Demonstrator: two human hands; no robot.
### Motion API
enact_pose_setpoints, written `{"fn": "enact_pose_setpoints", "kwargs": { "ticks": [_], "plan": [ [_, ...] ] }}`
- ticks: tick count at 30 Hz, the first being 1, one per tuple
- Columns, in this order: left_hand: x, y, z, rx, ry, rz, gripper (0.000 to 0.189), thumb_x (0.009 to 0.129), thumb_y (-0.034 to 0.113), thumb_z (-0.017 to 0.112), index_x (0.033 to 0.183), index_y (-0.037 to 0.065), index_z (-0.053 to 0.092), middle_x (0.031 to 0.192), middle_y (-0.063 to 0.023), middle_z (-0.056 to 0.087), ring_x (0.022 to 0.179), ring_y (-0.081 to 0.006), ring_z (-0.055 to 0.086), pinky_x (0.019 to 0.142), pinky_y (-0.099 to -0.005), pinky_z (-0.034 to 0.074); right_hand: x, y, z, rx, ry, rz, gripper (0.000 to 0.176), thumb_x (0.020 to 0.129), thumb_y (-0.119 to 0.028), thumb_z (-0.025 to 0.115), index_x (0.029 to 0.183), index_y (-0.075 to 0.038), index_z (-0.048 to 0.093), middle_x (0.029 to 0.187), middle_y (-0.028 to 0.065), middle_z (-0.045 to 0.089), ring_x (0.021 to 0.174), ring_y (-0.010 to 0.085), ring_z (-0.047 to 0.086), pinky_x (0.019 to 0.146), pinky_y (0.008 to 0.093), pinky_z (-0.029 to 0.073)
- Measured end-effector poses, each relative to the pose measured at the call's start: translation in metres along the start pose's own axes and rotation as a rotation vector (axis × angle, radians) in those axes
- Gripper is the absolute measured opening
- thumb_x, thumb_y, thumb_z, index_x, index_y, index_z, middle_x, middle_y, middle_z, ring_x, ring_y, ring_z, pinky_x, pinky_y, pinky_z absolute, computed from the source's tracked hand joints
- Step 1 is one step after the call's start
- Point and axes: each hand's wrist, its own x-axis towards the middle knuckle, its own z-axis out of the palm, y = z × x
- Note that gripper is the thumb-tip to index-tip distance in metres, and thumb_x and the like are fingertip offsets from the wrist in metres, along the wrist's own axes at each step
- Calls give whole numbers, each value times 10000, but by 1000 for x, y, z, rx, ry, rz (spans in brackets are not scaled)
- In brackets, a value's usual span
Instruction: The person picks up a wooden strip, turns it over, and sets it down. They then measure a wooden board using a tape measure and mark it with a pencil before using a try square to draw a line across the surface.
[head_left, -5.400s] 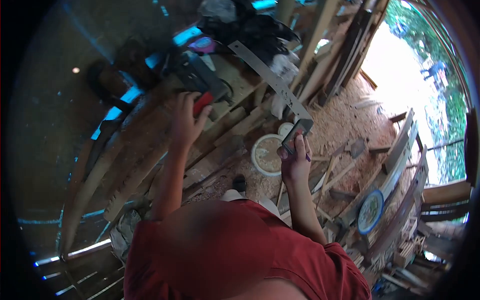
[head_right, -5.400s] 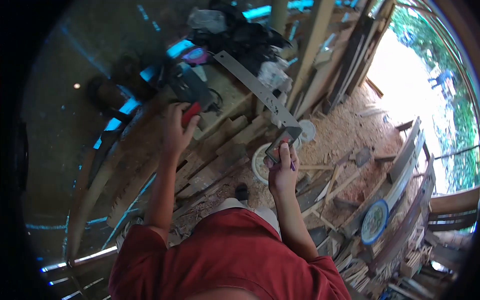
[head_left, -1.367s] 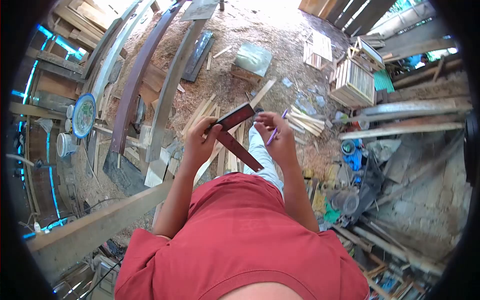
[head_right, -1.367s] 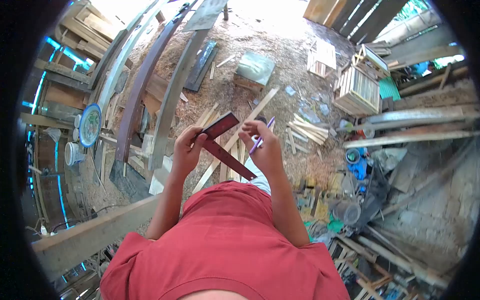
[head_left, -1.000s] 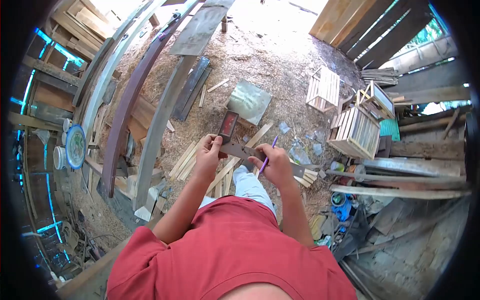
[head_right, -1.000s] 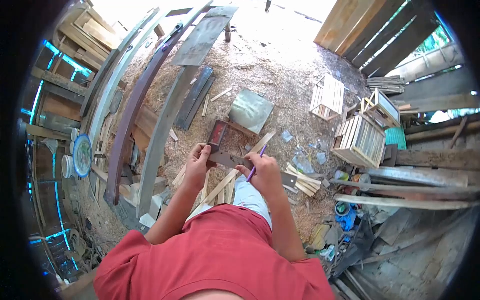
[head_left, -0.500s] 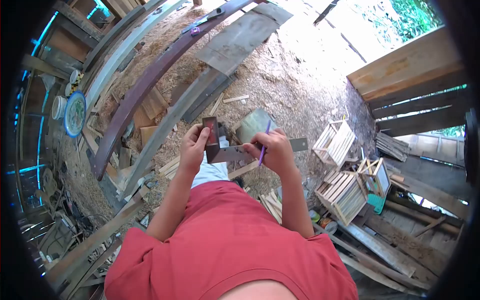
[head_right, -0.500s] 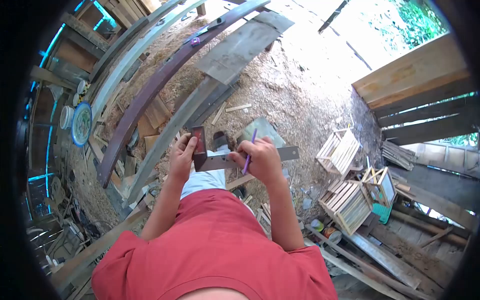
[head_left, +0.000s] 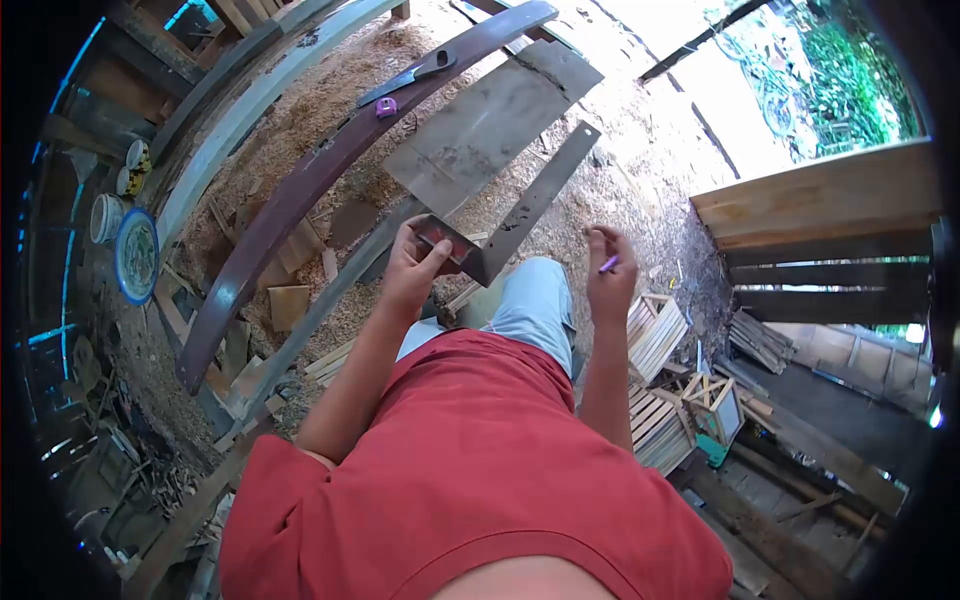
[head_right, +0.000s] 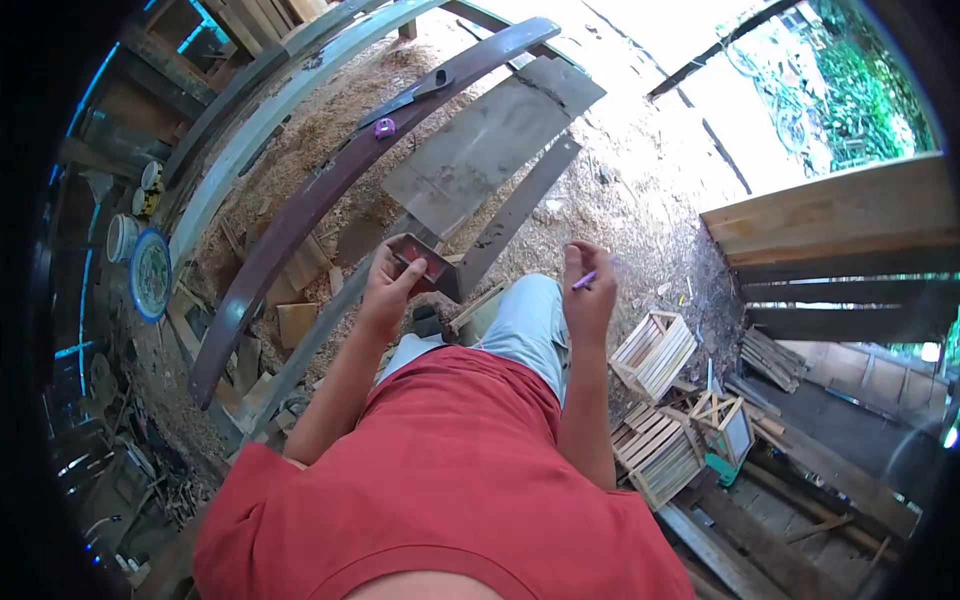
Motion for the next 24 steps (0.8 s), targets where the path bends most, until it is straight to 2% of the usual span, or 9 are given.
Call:
{"fn": "enact_pose_setpoints", "kwargs": {
  "ticks": [2, 4, 8, 11, 14, 15, 16, 19, 24],
  "plan": [
    [15, 7, 17, 37, -77, 34, 477, 1081, 62, 689, 1529, 75, 525, 1167, -63, 741, 1036, -168, 752, 876, -364, 669, 38, 7, 18, 91, -112, 14, 284, 1112, -275, 698, 1204, -12, 752, 1053, 120, 811, 948, 171, 757, 821, 336, 587],
    [41, -6, 32, -8, -30, 57, 541, 1063, 28, 696, 1565, 87, 502, 1188, -70, 726, 1040, -173, 751, 887, -371, 669, 78, 3, 38, 251, -393, 159, 268, 1109, -252, 703, 1201, -4, 749, 987, 112, 813, 890, 160, 751, 799, 323, 579],
    [99, -30, 76, -7, 25, 36, 497, 1046, 4, 709, 1499, 86, 525, 1148, -33, 693, 1054, -142, 733, 881, -353, 661, 169, 47, 70, 82, -687, 16, 249, 1069, -183, 749, 1231, 4, 720, 966, 95, 805, 836, 124, 723, 756, 290, 568],
    [152, -62, 114, 184, -46, 51, 318, 1032, -29, 711, 1300, 71, 571, 1137, -24, 679, 1002, -104, 714, 824, -280, 599, 245, 83, 88, 263, -735, 150, 250, 1053, -129, 759, 1245, 21, 703, 998, 70, 778, 835, 95, 691, 755, 271, 552],
    [209, -99, 179, 198, 57, -68, 303, 1045, 4, 714, 1305, 52, 566, 1087, -59, 716, 965, -148, 753, 836, -313, 633, 317, 125, 82, 291, -754, 60, 229, 1064, -104, 732, 1257, 16, 705, 1013, 70, 770, 882, 101, 701, 782, 272, 559],
    [226, -117, 204, 254, 98, 18, 268, 1055, 10, 701, 1289, 46, 575, 1065, -54, 704, 919, -134, 730, 792, -314, 621, 338, 134, 74, 266, -734, 67, 222, 1067, -100, 726, 1255, 16, 706, 1028, 77, 772, 915, 116, 706, 809, 282, 566],
    [238, -132, 230, 212, 155, -51, 246, 1076, 25, 679, 1292, 44, 563, 1045, -47, 685, 874, -115, 692, 747, -301, 583, 355, 146, 66, 255, -713, 149, 223, 1079, -102, 707, 1268, 16, 697, 1051, 73, 763, 929, 123, 702, 839, 292, 569],
    [261, -163, 284, 25, 108, -72, 189, 1107, 34, 636, 1266, 43, 533, 1028, -44, 670, 830, -95, 648, 739, -277, 525, 395, 180, 44, 243, -745, 183, 224, 1093, -101, 684, 1284, 17, 683, 1069, 57, 749, 947, 121, 694, 859, 292, 568],
    [288, -161, 310, 32, 123, -86, 198, 1103, 40, 644, 1268, 40, 535, 1067, -61, 691, 955, -123, 719, 786, -301, 550, 442, 199, 29, 201, -846, 261, 285, 1106, -117, 676, 1352, 27, 657, 1060, 40, 734, 939, 115, 684, 834, 280, 561]
  ]
}}
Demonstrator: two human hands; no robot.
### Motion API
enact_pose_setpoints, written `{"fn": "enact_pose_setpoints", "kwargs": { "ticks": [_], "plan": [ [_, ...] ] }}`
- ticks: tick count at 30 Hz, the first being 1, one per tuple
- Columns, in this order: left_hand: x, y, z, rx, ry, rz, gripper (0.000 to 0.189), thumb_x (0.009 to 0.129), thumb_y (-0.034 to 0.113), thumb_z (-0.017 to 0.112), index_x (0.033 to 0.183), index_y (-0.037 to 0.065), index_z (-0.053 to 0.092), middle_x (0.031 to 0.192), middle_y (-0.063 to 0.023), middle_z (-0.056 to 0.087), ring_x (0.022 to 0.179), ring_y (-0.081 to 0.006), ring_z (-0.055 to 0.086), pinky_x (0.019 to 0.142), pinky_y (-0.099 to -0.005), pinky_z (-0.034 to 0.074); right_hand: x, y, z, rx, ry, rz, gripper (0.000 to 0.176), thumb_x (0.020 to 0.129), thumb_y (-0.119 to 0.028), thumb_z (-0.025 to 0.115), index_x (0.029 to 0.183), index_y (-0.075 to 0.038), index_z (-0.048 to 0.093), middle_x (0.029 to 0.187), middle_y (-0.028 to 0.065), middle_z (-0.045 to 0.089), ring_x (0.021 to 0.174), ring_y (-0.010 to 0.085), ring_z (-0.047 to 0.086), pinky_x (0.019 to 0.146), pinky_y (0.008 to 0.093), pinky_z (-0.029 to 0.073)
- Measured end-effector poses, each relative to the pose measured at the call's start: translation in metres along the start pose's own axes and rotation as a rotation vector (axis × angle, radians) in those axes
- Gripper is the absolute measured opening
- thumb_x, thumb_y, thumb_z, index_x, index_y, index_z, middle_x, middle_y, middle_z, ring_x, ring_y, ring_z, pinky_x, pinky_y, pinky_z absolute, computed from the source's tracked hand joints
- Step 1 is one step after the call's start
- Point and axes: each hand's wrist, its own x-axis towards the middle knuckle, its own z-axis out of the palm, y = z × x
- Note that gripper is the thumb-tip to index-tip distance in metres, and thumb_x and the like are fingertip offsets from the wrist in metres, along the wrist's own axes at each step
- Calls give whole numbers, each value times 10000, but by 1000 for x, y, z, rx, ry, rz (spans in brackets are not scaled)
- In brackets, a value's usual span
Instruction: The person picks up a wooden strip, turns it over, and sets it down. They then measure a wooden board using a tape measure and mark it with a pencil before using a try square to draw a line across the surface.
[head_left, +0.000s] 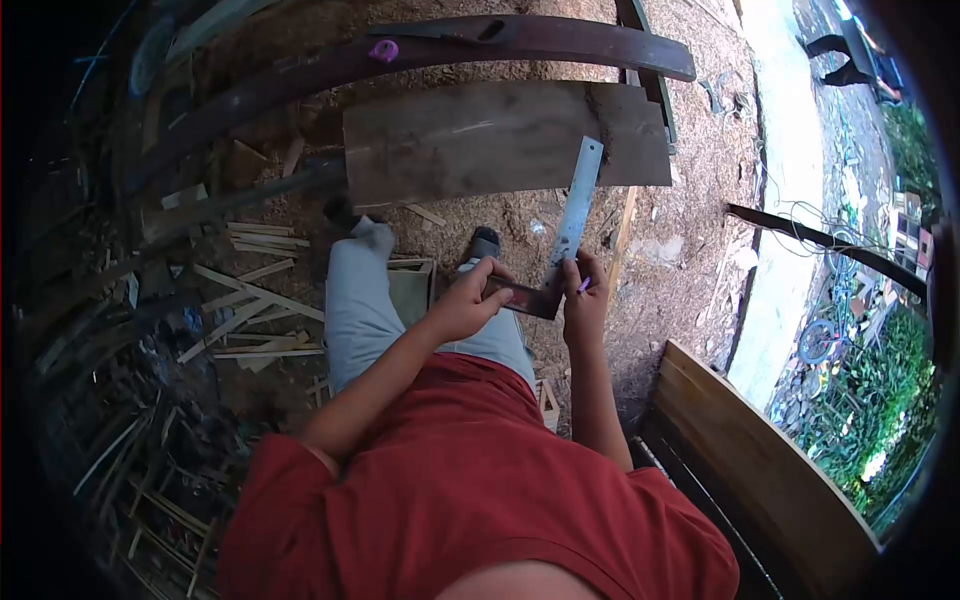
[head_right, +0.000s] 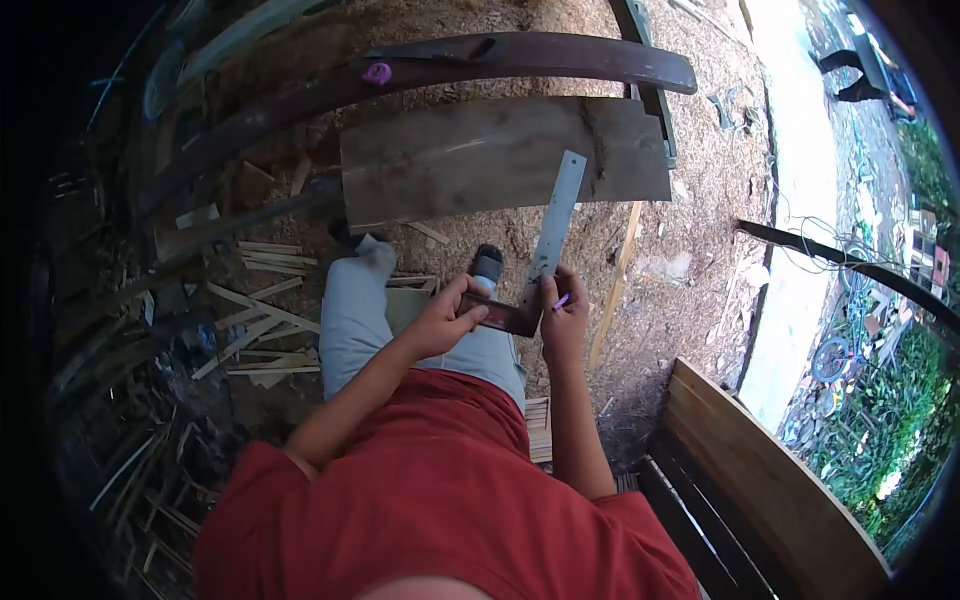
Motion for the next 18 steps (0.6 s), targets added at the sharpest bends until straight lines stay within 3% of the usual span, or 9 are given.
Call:
{"fn": "enact_pose_setpoints", "kwargs": {
  "ticks": [4, 9, 12, 15, 18],
  "plan": [
    [16, 9, -4, 128, 79, 88, 265, 1070, 56, 681, 1295, 47, 541, 1157, -76, 703, 1117, -157, 752, 837, -310, 565, 30, -7, 3, 3, -46, -27, 303, 1111, -118, 667, 1379, 21, 650, 1048, 41, 732, 922, 109, 681, 813, 275, 551],
    [34, 9, -16, 73, 156, 113, 283, 1067, 56, 674, 1315, 63, 538, 1138, -58, 686, 1003, -120, 708, 821, -305, 553, 43, -31, 28, -49, -75, -43, 326, 1108, -131, 677, 1392, 26, 643, 1060, 74, 749, 939, 119, 697, 831, 286, 573],
    [48, 11, -20, -62, 123, 66, 294, 1099, 34, 626, 1360, 79, 496, 1094, -9, 689, 909, -46, 610, 790, -247, 503, 51, -19, 35, -126, -54, -66, 312, 1108, -140, 680, 1374, 20, 651, 1080, 85, 757, 954, 129, 712, 829, 284, 581],
    [73, 9, -41, -104, 116, 58, 294, 1102, 38, 626, 1362, 82, 497, 1074, -6, 679, 868, -40, 583, 780, -242, 495, 60, -18, 48, -140, -3, -7, 307, 1112, -140, 673, 1376, 15, 652, 1052, 72, 743, 934, 127, 704, 805, 289, 591],
    [95, -8, -59, -56, 124, 28, 298, 1101, 39, 629, 1362, 83, 492, 1046, -5, 667, 907, -53, 617, 816, -257, 518, 68, -15, 54, -87, -11, 179, 348, 1105, -111, 670, 1427, 15, 632, 1140, 105, 753, 982, 163, 738, 784, 332, 646]
  ]
}}
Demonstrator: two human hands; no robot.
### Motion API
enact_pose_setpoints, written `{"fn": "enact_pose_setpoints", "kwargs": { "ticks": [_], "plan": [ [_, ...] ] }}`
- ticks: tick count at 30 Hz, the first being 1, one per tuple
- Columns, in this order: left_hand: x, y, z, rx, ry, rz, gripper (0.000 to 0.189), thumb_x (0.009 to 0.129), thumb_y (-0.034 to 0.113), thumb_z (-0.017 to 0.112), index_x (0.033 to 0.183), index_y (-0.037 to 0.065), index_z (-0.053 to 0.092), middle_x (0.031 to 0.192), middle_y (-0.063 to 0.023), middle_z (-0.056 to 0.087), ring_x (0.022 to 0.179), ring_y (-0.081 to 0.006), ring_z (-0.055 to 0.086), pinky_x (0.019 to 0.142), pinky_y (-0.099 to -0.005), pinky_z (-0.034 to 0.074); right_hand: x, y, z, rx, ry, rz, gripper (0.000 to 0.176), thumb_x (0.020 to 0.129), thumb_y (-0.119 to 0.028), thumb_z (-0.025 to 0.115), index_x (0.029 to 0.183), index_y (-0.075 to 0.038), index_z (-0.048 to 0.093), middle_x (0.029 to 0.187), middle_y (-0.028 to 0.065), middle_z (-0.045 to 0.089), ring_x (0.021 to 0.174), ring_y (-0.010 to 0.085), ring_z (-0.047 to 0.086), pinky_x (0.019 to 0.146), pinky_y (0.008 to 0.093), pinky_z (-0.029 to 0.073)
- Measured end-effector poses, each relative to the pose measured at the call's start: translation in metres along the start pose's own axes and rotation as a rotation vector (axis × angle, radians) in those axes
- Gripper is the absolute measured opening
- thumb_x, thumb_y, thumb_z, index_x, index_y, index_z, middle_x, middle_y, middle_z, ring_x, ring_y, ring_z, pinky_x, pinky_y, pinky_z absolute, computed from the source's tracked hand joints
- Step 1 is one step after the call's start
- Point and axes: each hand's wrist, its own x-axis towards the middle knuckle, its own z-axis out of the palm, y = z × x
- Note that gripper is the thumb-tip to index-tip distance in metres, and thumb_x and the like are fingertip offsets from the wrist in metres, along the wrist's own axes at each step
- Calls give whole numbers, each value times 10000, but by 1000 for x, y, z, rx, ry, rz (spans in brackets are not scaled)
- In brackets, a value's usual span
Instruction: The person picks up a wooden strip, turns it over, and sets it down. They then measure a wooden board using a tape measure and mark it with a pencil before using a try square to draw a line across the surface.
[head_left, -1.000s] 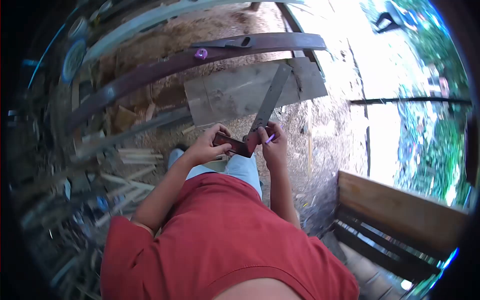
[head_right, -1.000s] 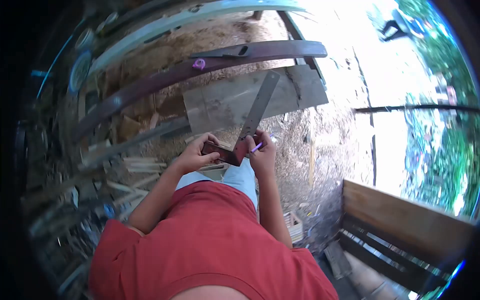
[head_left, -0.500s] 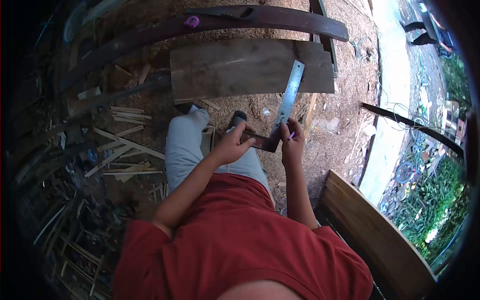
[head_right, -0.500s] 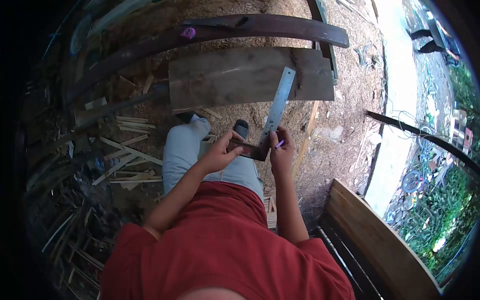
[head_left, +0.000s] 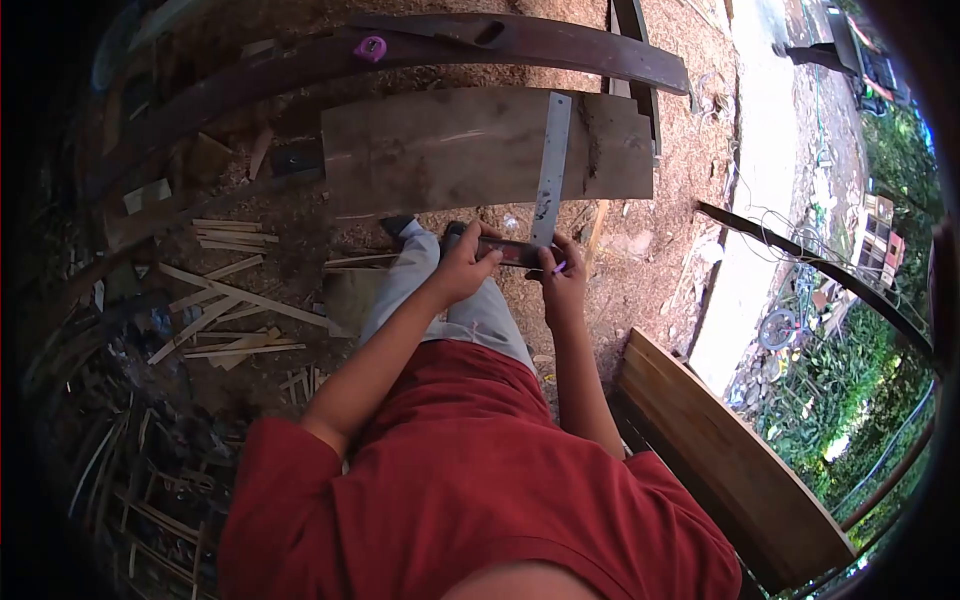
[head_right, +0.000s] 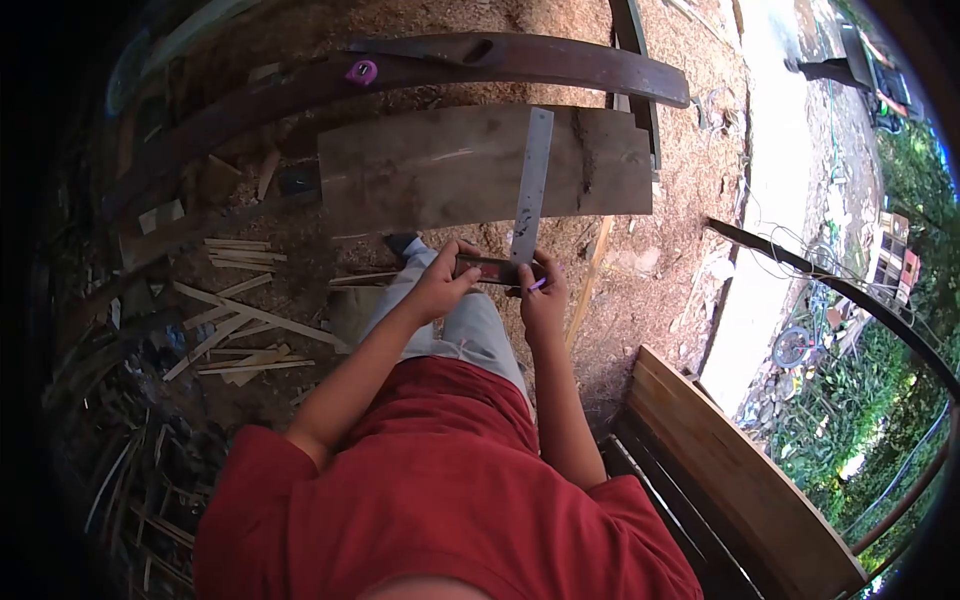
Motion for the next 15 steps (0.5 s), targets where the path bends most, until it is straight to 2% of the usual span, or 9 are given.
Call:
{"fn": "enact_pose_setpoints", "kwargs": {
  "ticks": [2, 6, 8, 9, 11, 12, 13, 14, 15],
  "plan": [
    [14, -8, -11, 32, 3, 7, 327, 1085, 78, 686, 1352, 79, 497, 1111, -35, 661, 1031, -100, 658, 870, -291, 546, 15, 19, 3, -71, -44, -97, 396, 1091, -88, 680, 1471, 4, 614, 1125, 110, 748, 1002, 186, 752, 768, 364, 676],
    [20, 5, -24, 224, -27, 39, 377, 1039, 113, 760, 1319, 70, 511, 1213, -95, 652, 1156, -189, 680, 913, -334, 570, 31, 29, 9, -26, -50, -36, 432, 1078, -75, 702, 1493, 6, 615, 1091, 102, 734, 943, 164, 721, 802, 321, 621],
    [26, 0, -30, 573, -14, 168, 466, 951, 124, 831, 1317, 68, 549, 1293, -156, 631, 1218, -314, 667, 968, -409, 568, 40, 34, 9, -90, -57, -14, 434, 1073, -72, 708, 1491, 7, 619, 1087, 100, 731, 934, 157, 711, 807, 317, 610],
    [28, -4, -32, 567, -9, 163, 466, 951, 124, 831, 1317, 68, 549, 1293, -156, 631, 1218, -314, 667, 968, -409, 568, 44, 37, 9, -149, -64, 4, 436, 1069, -69, 713, 1489, 9, 622, 1083, 97, 729, 924, 150, 702, 811, 313, 600],
    [34, -14, -31, 779, 57, 303, 549, 878, 144, 865, 1342, 71, 580, 1292, -183, 618, 1238, -410, 623, 1042, -489, 529, 53, 44, 9, -164, -70, -15, 432, 1056, -60, 727, 1473, 7, 636, 1048, 83, 727, 899, 140, 685, 797, 312, 589],
    [40, -19, -31, 774, 71, 301, 549, 878, 144, 865, 1342, 71, 580, 1292, -183, 618, 1238, -410, 623, 1042, -489, 529, 60, 47, 8, -171, -70, -37, 427, 1044, -50, 740, 1457, 6, 649, 1013, 69, 725, 875, 130, 668, 783, 311, 578],
    [47, -26, -31, 849, 104, 399, 579, 856, 172, 883, 1343, 72, 587, 1278, -171, 608, 1241, -403, 615, 1037, -497, 520, 70, 50, 6, -178, -82, -39, 427, 1044, -50, 740, 1457, 6, 649, 1013, 69, 725, 875, 130, 668, 783, 311, 578],
    [53, -34, -29, 923, 139, 495, 610, 835, 199, 901, 1345, 73, 594, 1264, -159, 598, 1243, -395, 606, 1032, -506, 512, 81, 54, 1, -243, -126, -87, 464, 1034, -45, 748, 1480, 0, 630, 1040, 81, 731, 886, 140, 683, 788, 317, 580],
    [59, -40, -28, 921, 154, 490, 610, 835, 199, 901, 1345, 73, 594, 1264, -159, 598, 1243, -395, 606, 1032, -506, 512, 90, 56, -1, -306, -171, -134, 501, 1024, -40, 756, 1503, -5, 612, 1068, 93, 737, 898, 149, 698, 793, 324, 583]
  ]
}}
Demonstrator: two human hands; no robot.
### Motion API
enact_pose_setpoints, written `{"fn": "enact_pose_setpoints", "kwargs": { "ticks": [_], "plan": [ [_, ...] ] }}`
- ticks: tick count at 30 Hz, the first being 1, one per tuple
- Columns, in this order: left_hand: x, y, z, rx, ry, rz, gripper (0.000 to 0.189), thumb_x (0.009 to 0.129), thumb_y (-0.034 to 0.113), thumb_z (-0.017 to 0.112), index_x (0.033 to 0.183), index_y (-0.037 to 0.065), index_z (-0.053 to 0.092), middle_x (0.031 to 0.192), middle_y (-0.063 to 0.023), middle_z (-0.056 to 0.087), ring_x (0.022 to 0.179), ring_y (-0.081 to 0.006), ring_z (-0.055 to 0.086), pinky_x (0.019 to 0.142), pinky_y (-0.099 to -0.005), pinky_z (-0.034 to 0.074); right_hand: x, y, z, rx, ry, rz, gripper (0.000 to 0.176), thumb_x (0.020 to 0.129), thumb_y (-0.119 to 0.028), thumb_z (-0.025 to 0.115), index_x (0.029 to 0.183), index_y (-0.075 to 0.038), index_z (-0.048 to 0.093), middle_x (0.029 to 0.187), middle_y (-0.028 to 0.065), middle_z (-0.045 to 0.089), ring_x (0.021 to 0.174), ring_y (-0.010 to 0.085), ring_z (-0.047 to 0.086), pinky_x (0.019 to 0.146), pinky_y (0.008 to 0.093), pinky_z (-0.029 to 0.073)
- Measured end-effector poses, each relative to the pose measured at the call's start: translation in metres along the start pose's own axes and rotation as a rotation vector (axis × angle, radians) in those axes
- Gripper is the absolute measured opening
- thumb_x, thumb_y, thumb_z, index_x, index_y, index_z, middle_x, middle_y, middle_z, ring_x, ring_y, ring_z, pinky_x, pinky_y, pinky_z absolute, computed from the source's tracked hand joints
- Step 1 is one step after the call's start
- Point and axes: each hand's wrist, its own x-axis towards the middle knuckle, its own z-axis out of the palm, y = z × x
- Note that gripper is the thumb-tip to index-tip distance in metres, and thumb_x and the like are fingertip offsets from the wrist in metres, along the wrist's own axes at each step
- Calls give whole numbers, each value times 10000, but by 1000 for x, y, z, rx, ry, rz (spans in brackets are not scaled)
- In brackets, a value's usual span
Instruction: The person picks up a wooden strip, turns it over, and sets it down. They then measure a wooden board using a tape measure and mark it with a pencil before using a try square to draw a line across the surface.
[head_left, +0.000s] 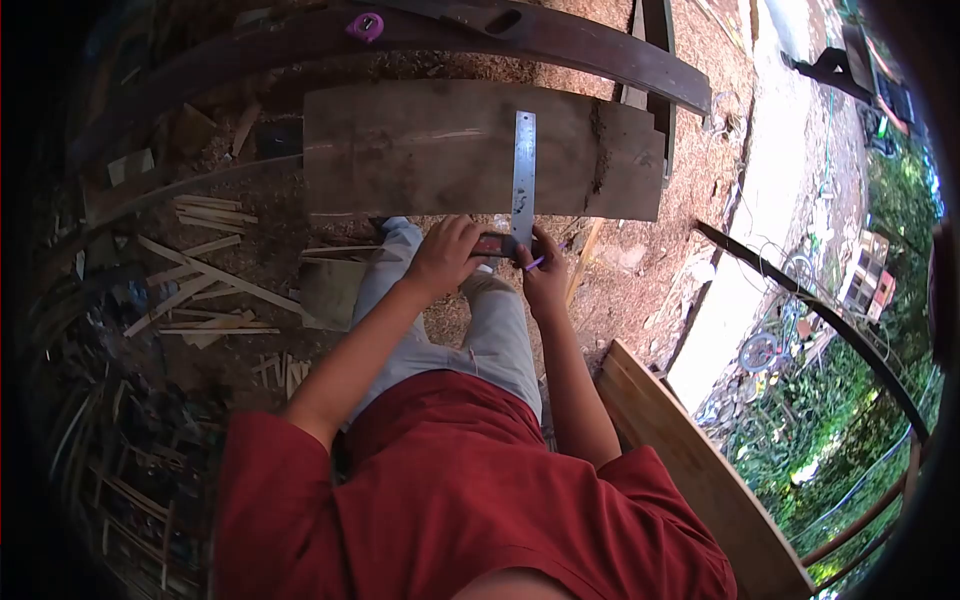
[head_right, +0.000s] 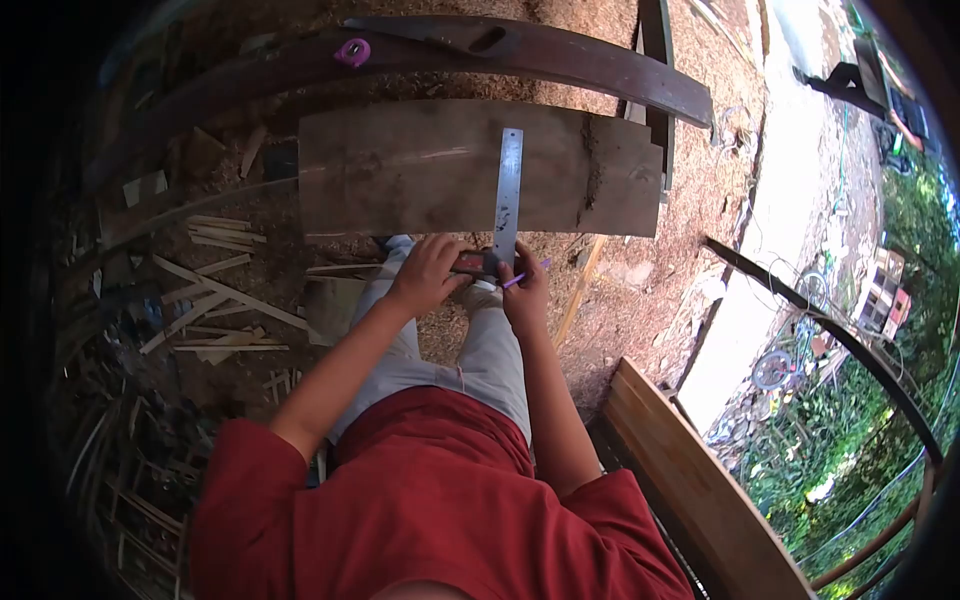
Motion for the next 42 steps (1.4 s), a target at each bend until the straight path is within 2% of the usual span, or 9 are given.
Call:
{"fn": "enact_pose_setpoints", "kwargs": {
  "ticks": [3, 4, 8, 10, 13, 19, 21, 30, 42],
  "plan": [
    [5, -9, 27, 81, 32, -33, 645, 825, 174, 892, 1381, 69, 581, 1275, -156, 591, 1252, -394, 588, 1056, -501, 495, 23, 18, -1, -109, 41, -209, 588, 996, -24, 775, 1546, -26, 568, 1141, 131, 738, 938, 203, 741, 819, 351, 591],
    [4, -12, 38, 113, 66, -29, 653, 827, 166, 886, 1392, 67, 573, 1286, -156, 590, 1247, -391, 584, 1061, -507, 488, 29, 24, -5, -181, -29, -234, 668, 957, 7, 789, 1573, -49, 535, 1289, 180, 698, 994, 265, 761, 839, 373, 601],
    [-3, -27, 77, 181, 181, -27, 688, 830, 159, 873, 1433, 77, 550, 1342, -152, 587, 1271, -386, 570, 1083, -516, 462, 45, 61, -16, -222, -62, -479, 660, 911, 16, 838, 1517, -33, 582, 1414, 181, 654, 987, 252, 767, 842, 357, 618],
    [-5, -37, 88, 190, 157, -26, 690, 828, 167, 873, 1434, 82, 553, 1353, -145, 584, 1281, -378, 566, 1090, -524, 451, 56, 85, -19, -350, -62, -618, 613, 867, 13, 868, 1436, -68, 655, 1536, 205, 581, 1095, 341, 758, 896, 416, 640],
    [-2, -53, 92, 239, 128, 6, 696, 823, 191, 875, 1435, 91, 559, 1357, -130, 580, 1296, -363, 553, 1108, -539, 426, 68, 113, -12, -308, -61, -729, 512, 849, -7, 894, 1326, -61, 715, 1560, 215, 573, 1133, 351, 759, 909, 428, 650],
    [2, -90, 88, 287, 44, 128, 662, 882, 313, 839, 1437, 93, 551, 1367, -118, 570, 1301, -350, 525, 1162, -570, 343, 87, 138, -11, -373, -57, -895, 400, 845, -63, 900, 1221, -90, 764, 1457, 183, 675, 1078, 305, 756, 900, 420, 627],
    [1, -102, 91, 306, 41, 149, 655, 887, 347, 832, 1431, 103, 560, 1368, -109, 572, 1305, -337, 526, 1180, -574, 320, 98, 133, -17, -624, -6, -1120, 373, 839, -145, 890, 1192, -129, 772, 1396, 124, 725, 1119, 291, 740, 963, 447, 585],
    [7, -110, 118, 553, 134, 215, 594, 897, 404, 813, 1365, 114, 590, 1398, -96, 582, 1407, -304, 518, 1248, -585, 265, 138, 178, -15, -586, -21, -1366, 339, 810, -187, 867, 1137, -154, 783, 1291, 63, 762, 1189, 288, 723, 987, 481, 569],
    [15, -121, 119, 596, 104, 360, 509, 967, 415, 732, 1271, 46, 560, 1572, -200, 554, 1530, -411, 510, 1297, -719, 271, 162, 191, -12, -518, 32, -1608, 245, 861, -170, 832, 1101, -148, 786, 1160, 72, 772, 1116, 285, 754, 941, 475, 606]
  ]
}}
